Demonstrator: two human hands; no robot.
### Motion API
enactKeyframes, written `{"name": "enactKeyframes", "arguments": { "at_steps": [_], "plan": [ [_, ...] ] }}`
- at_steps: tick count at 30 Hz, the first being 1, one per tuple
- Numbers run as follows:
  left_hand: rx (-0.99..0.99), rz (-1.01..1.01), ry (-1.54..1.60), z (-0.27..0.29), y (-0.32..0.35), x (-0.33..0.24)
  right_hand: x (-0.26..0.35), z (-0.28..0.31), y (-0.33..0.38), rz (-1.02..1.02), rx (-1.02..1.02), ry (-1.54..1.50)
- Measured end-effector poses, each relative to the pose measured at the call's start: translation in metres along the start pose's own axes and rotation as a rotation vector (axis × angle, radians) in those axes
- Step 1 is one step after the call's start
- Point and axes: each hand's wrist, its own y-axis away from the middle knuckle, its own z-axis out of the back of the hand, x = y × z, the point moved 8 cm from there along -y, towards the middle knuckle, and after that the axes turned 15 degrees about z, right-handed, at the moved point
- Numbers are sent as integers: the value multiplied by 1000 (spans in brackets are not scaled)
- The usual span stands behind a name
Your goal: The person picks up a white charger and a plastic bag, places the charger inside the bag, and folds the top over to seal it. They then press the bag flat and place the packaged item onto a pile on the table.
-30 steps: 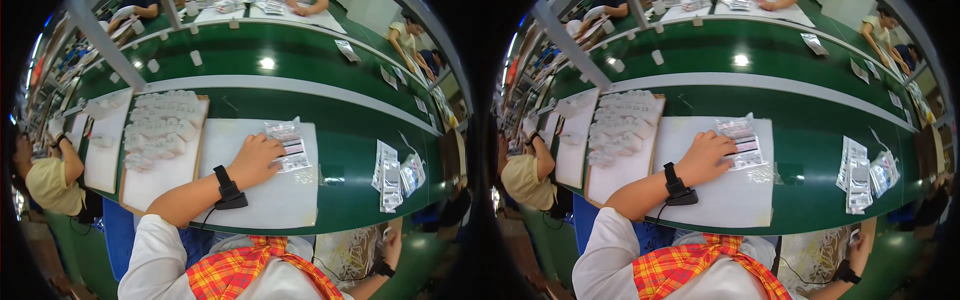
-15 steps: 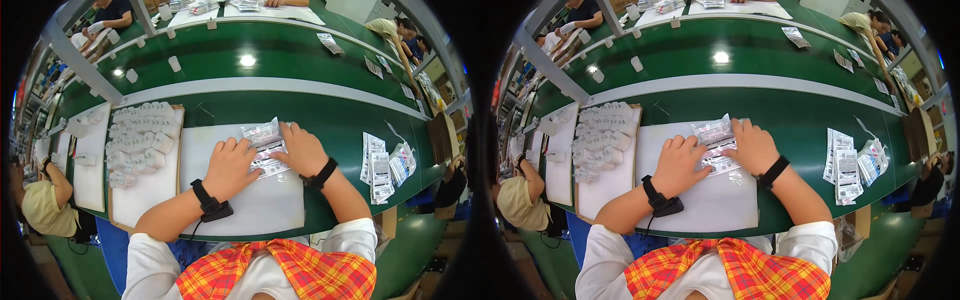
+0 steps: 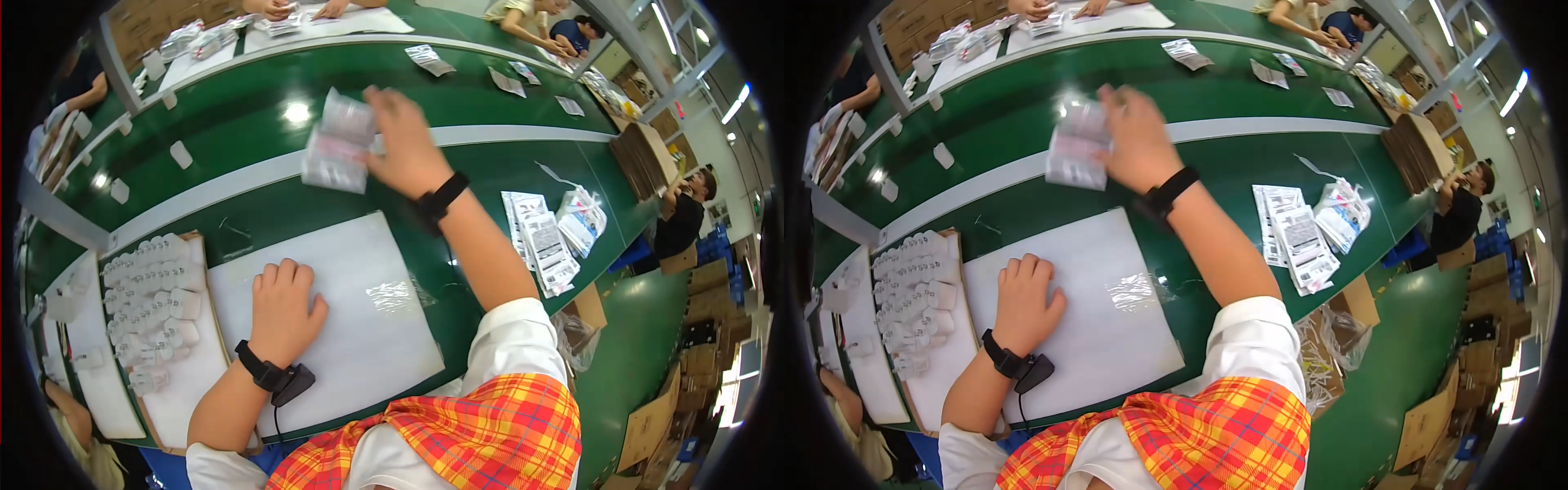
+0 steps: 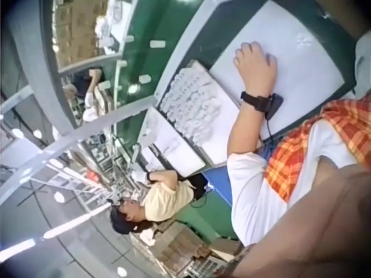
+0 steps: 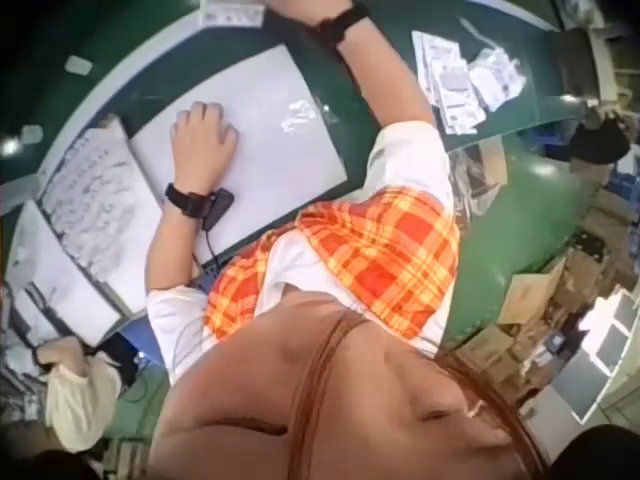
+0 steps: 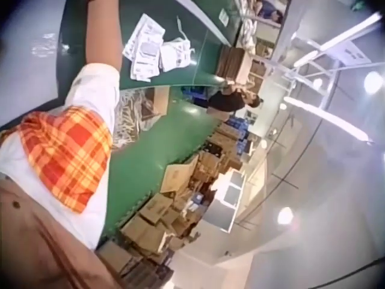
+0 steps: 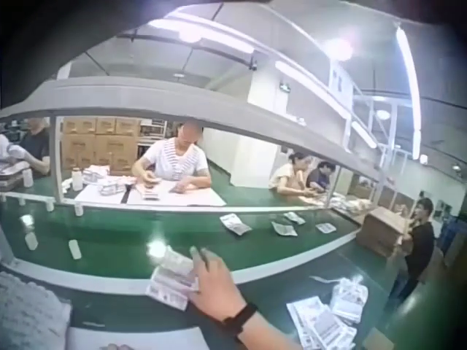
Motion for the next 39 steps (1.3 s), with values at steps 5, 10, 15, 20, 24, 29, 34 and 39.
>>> {"name": "enactKeyframes", "arguments": {
  "at_steps": [5,10,15,20,24,29,34,39],
  "plan": [
    [-24,-29,53,-1,7,7,-78,93,88,-239,494,115],
    [5,-49,32,-10,4,4,-105,181,267,-558,841,24],
    [6,-40,-5,-6,6,1,-104,176,280,-361,832,89],
    [-104,-49,0,2,18,4,-71,144,210,-229,681,-14],
    [-283,-233,177,39,25,-21,64,92,82,46,543,-220],
    [-285,-329,416,54,26,-21,163,-24,52,384,552,-546],
    [463,257,681,-22,-10,43,183,-66,68,316,749,-739],
    [392,70,178,-34,0,24,174,-27,93,254,834,-713]
  ]
}}
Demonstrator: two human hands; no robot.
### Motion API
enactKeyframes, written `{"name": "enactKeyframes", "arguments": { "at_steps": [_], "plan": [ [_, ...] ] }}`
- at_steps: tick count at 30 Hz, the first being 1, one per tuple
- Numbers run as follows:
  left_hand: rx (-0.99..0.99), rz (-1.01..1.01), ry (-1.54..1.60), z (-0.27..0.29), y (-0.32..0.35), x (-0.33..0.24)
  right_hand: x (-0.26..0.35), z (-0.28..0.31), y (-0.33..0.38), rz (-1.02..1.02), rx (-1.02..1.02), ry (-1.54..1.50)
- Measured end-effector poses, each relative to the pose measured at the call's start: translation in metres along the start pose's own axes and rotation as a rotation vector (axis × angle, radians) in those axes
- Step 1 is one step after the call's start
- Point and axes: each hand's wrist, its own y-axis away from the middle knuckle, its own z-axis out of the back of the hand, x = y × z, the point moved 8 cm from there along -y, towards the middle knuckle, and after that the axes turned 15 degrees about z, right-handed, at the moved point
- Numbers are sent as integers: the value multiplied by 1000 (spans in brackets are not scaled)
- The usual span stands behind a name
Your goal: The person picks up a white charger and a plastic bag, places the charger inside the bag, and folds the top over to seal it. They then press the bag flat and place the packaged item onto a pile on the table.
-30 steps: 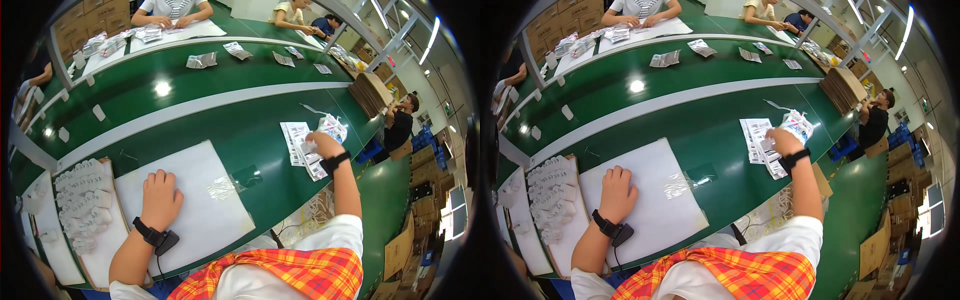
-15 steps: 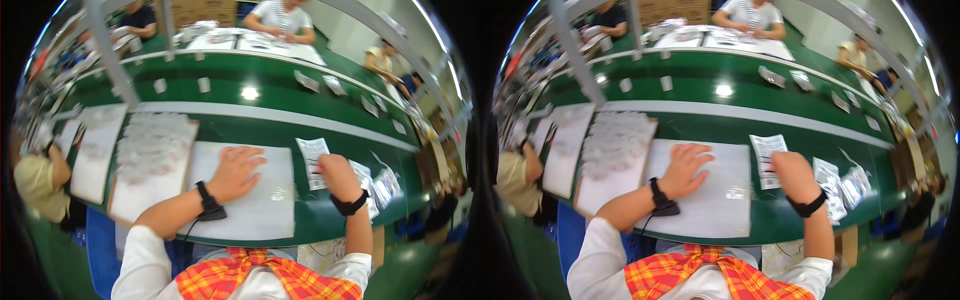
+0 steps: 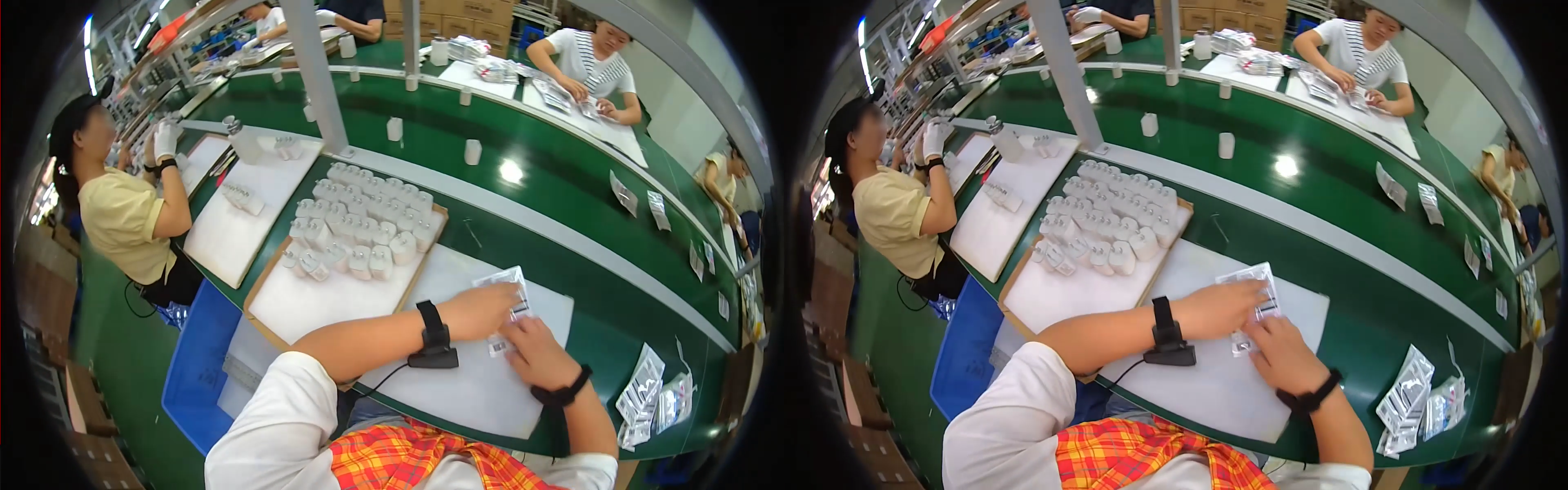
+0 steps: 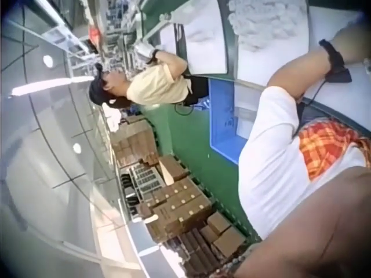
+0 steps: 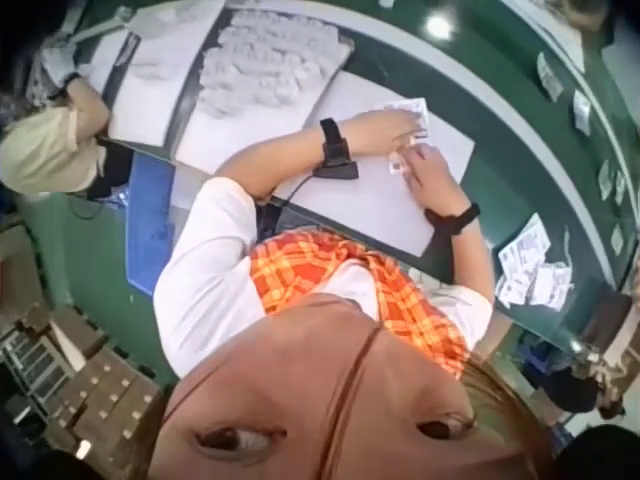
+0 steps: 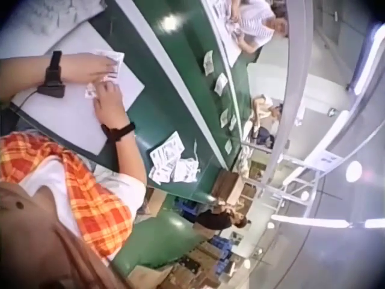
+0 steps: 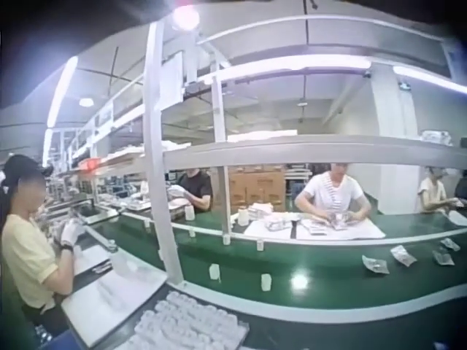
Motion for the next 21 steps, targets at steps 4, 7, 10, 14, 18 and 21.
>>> {"name": "enactKeyframes", "arguments": {
  "at_steps": [4,7,10,14,18,21],
  "plan": [
    [-152,-108,-149,3,10,4,65,-9,33,147,226,139],
    [-145,-97,-115,5,15,-2,56,11,28,82,335,53],
    [-134,14,-135,7,15,-1,10,59,-34,-19,380,-202],
    [-152,57,-209,-5,6,-6,-116,116,-183,35,-297,-214],
    [-194,-51,-90,-8,1,-19,-275,91,-262,-432,-672,-74],
    [-426,-149,166,1,12,-19,-302,77,-263,-415,-772,-421]
  ]
}}
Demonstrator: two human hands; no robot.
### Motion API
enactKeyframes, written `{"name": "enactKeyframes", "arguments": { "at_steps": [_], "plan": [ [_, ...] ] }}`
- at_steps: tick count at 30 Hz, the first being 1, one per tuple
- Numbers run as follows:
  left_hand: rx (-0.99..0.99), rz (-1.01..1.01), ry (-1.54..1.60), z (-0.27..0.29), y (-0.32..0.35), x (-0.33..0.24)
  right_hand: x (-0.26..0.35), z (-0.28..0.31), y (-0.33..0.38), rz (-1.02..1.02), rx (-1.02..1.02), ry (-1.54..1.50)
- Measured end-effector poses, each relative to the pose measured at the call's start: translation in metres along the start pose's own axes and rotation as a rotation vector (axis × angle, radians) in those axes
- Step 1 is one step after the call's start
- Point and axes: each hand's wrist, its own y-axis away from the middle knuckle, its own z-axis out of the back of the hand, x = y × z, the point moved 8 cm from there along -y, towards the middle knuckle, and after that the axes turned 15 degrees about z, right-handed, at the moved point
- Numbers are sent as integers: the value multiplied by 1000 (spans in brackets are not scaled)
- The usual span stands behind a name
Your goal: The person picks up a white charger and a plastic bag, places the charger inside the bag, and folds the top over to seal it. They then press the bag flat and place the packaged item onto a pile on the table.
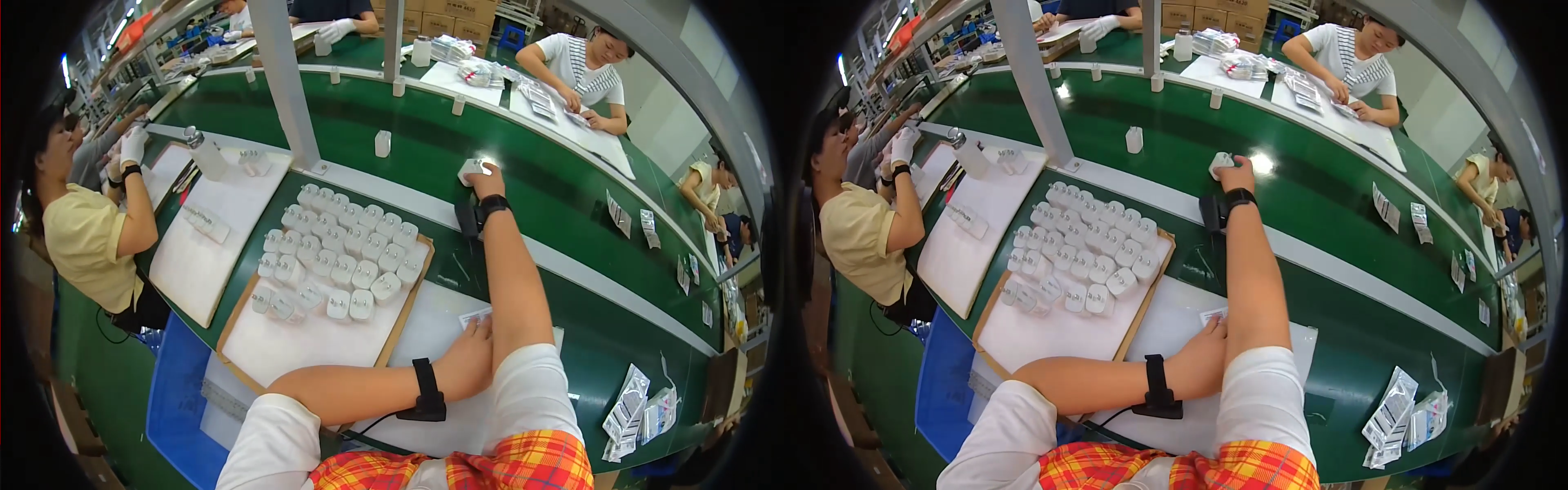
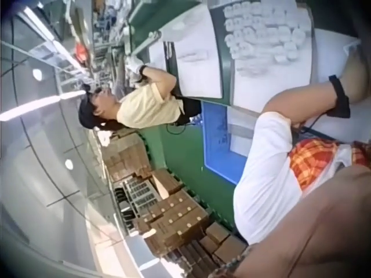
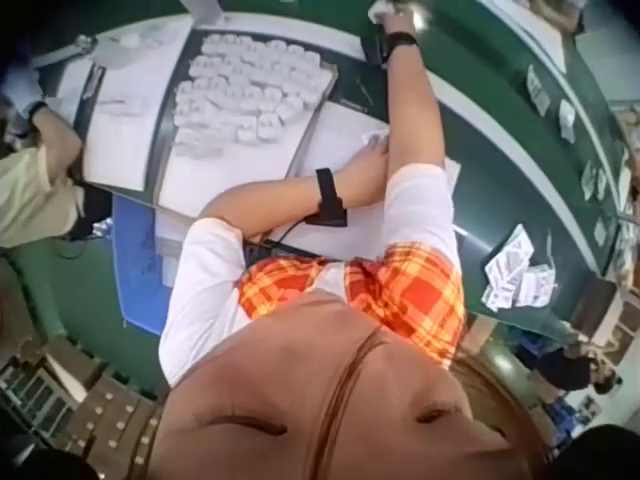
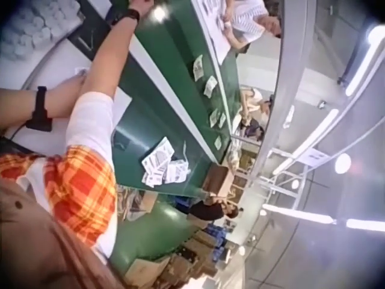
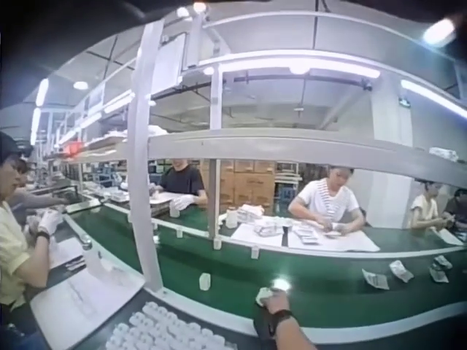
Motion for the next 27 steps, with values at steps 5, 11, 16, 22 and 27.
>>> {"name": "enactKeyframes", "arguments": {
  "at_steps": [5,11,16,22,27],
  "plan": [
    [238,69,-302,-5,3,12,93,20,97,-59,231,-924],
    [-33,-49,-273,15,-11,10,150,116,259,-51,197,-837],
    [-10,-89,-280,14,-16,9,134,130,335,-44,151,-138],
    [89,66,-106,13,-22,28,171,103,374,586,361,552],
    [81,84,-287,6,-13,1,140,111,354,246,142,445]
  ]
}}
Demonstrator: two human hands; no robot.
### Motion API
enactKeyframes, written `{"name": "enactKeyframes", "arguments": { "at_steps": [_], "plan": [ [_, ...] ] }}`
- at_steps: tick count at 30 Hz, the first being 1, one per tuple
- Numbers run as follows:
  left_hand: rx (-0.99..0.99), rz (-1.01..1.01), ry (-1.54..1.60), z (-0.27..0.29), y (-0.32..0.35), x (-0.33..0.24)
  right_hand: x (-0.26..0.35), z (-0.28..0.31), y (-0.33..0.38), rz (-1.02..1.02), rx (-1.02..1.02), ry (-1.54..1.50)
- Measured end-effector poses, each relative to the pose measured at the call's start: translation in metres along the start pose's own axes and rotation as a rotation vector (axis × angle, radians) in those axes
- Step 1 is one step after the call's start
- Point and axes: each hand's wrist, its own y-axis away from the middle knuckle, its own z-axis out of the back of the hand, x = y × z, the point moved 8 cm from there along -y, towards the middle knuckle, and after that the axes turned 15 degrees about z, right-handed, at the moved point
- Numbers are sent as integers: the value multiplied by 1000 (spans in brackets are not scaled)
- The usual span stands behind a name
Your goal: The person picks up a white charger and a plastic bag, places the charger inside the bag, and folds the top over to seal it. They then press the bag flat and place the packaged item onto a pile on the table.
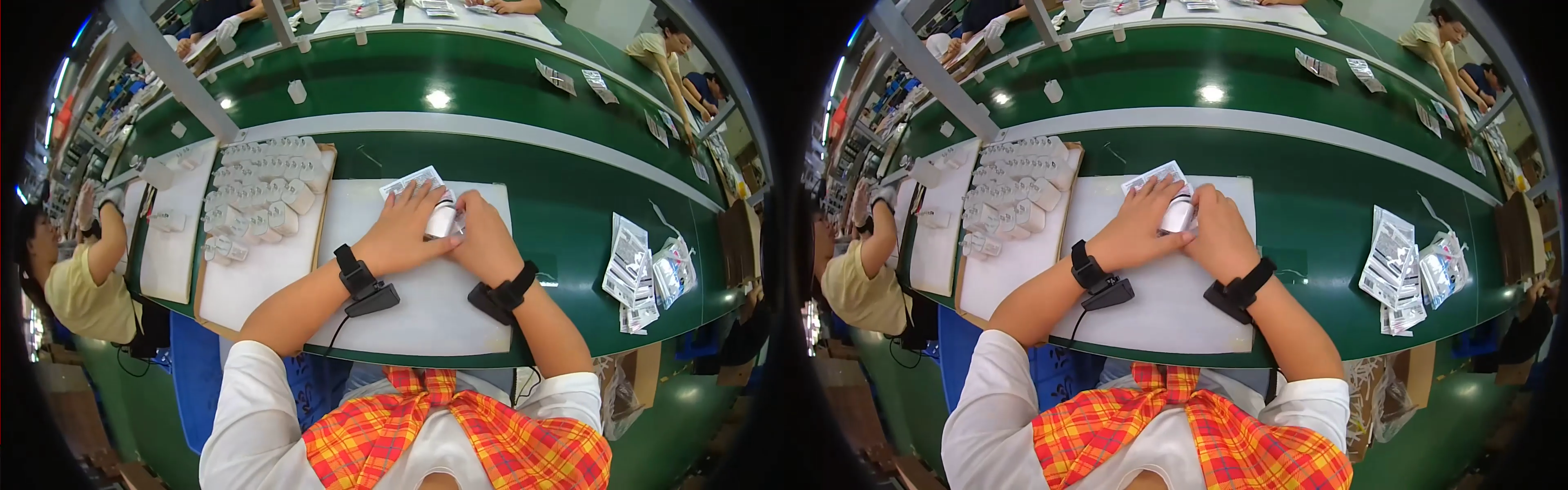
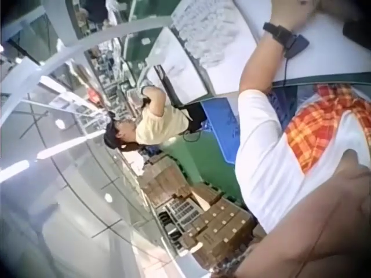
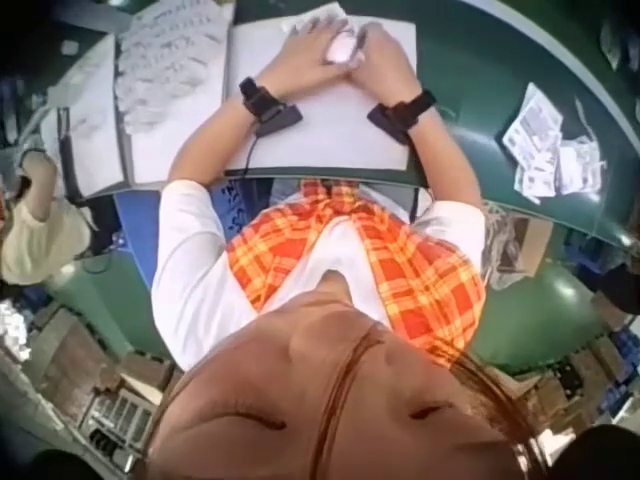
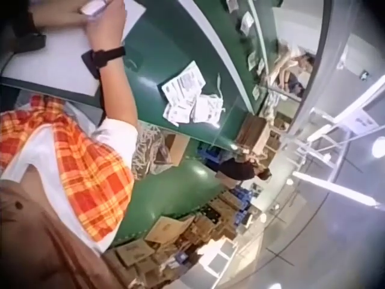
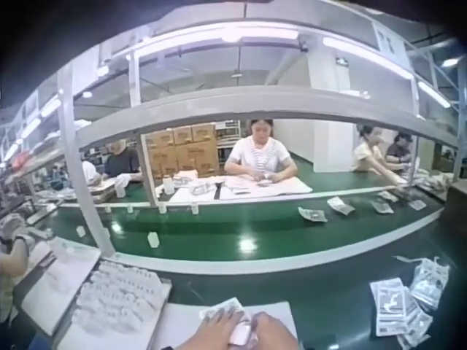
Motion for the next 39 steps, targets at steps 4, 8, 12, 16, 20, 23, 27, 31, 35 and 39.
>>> {"name": "enactKeyframes", "arguments": {
  "at_steps": [4,8,12,16,20,23,27,31,35,39],
  "plan": [
    [81,69,213,3,8,7,-11,-4,-4,-44,12,-186],
    [-149,-86,154,16,9,15,-10,-11,-7,48,-9,-177],
    [-165,-28,292,31,-8,22,0,3,0,48,-38,-414],
    [152,23,856,33,-7,26,-8,13,2,-104,-206,-954],
    [103,3,804,32,-15,26,-1,28,2,-193,-297,-1309],
    [177,154,834,16,-18,34,2,28,7,-144,-253,-1200],
    [99,288,1061,13,-8,34,-12,18,12,-228,70,-551],
    [135,315,1180,6,-4,21,-37,-3,24,-445,22,-729],
    [101,197,1211,4,-14,21,-54,22,22,-492,-245,-666],
    [-76,-179,381,16,-13,8,-50,45,5,37,-19,-259]
  ]
}}
